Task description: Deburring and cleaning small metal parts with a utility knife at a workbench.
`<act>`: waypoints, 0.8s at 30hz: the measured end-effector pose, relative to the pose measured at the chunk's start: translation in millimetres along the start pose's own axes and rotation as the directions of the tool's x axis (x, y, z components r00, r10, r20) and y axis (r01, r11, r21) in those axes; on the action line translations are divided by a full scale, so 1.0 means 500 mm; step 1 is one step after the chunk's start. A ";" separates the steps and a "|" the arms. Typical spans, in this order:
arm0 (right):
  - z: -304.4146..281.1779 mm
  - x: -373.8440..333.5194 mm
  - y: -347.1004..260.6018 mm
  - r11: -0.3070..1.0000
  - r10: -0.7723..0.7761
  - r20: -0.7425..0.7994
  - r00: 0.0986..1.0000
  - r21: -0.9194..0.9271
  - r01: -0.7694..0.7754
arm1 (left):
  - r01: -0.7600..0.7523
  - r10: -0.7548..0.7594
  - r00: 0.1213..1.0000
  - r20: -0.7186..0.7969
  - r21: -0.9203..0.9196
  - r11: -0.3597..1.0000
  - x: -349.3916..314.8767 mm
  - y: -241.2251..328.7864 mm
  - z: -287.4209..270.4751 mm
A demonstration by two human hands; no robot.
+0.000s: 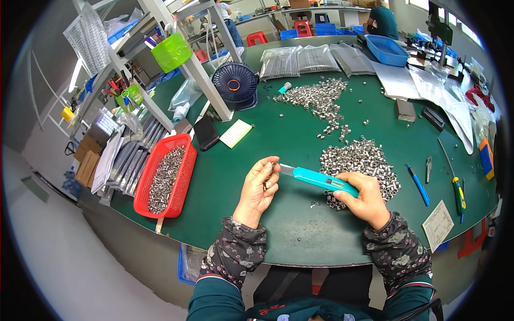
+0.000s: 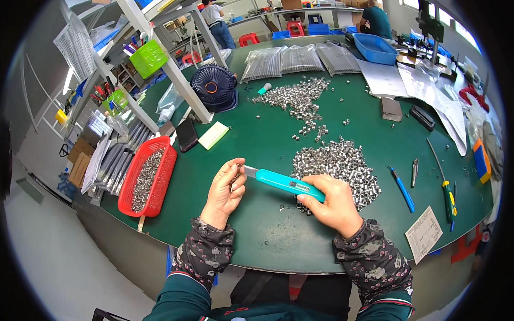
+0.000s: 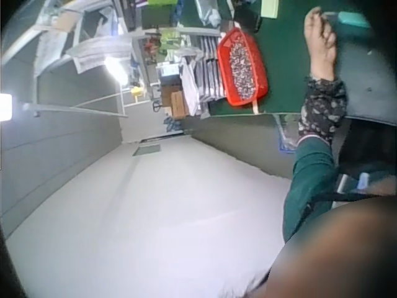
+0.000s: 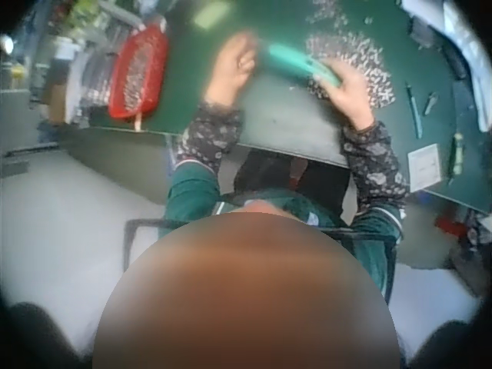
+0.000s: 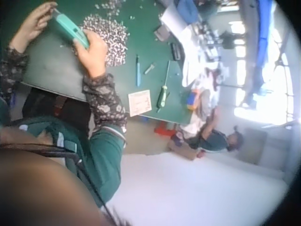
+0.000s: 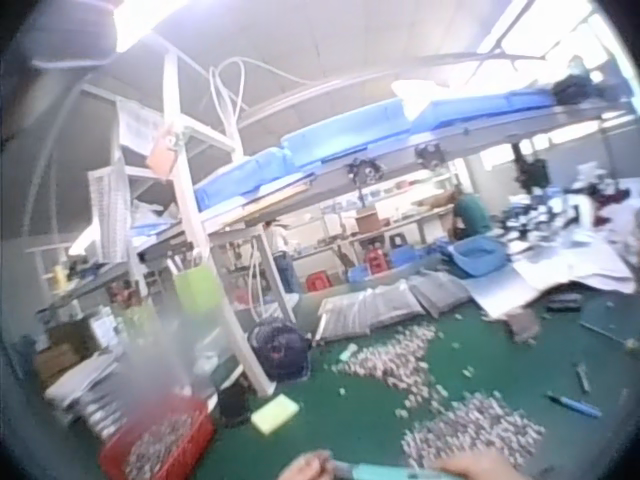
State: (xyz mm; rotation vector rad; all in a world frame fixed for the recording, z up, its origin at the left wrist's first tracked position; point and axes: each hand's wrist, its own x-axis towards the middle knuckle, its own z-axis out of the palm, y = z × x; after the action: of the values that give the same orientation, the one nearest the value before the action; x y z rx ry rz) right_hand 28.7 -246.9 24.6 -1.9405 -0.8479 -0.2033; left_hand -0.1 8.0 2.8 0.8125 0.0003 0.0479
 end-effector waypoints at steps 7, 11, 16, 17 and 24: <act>0.003 0.001 0.003 1.000 0.009 0.002 1.000 0.023 -0.009 | -0.012 0.015 0.999 -0.028 0.126 0.992 0.004 -0.005 0.007; 0.000 0.002 0.004 0.999 0.037 0.013 0.999 0.023 -0.038 | -0.025 0.025 1.000 0.000 0.174 0.985 0.006 -0.010 0.004; 0.005 0.000 0.007 0.998 0.048 0.013 0.999 0.030 -0.049 | -0.040 0.041 0.999 0.000 0.234 0.971 0.003 -0.009 0.011; 0.005 -0.001 0.009 0.998 0.048 0.012 0.999 0.031 -0.049 | -0.039 0.040 0.999 0.001 0.234 0.971 0.003 -0.009 0.011; 0.002 -0.001 0.009 0.998 0.068 0.038 0.997 0.015 -0.068 | -0.051 0.048 0.999 0.018 0.263 0.963 0.002 -0.009 0.013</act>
State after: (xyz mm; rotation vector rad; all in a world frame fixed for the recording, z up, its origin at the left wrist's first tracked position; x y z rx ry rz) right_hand 30.7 -247.8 20.8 -1.9597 -0.8042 -0.1191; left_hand 1.3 0.0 4.0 1.0799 -0.0256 0.0921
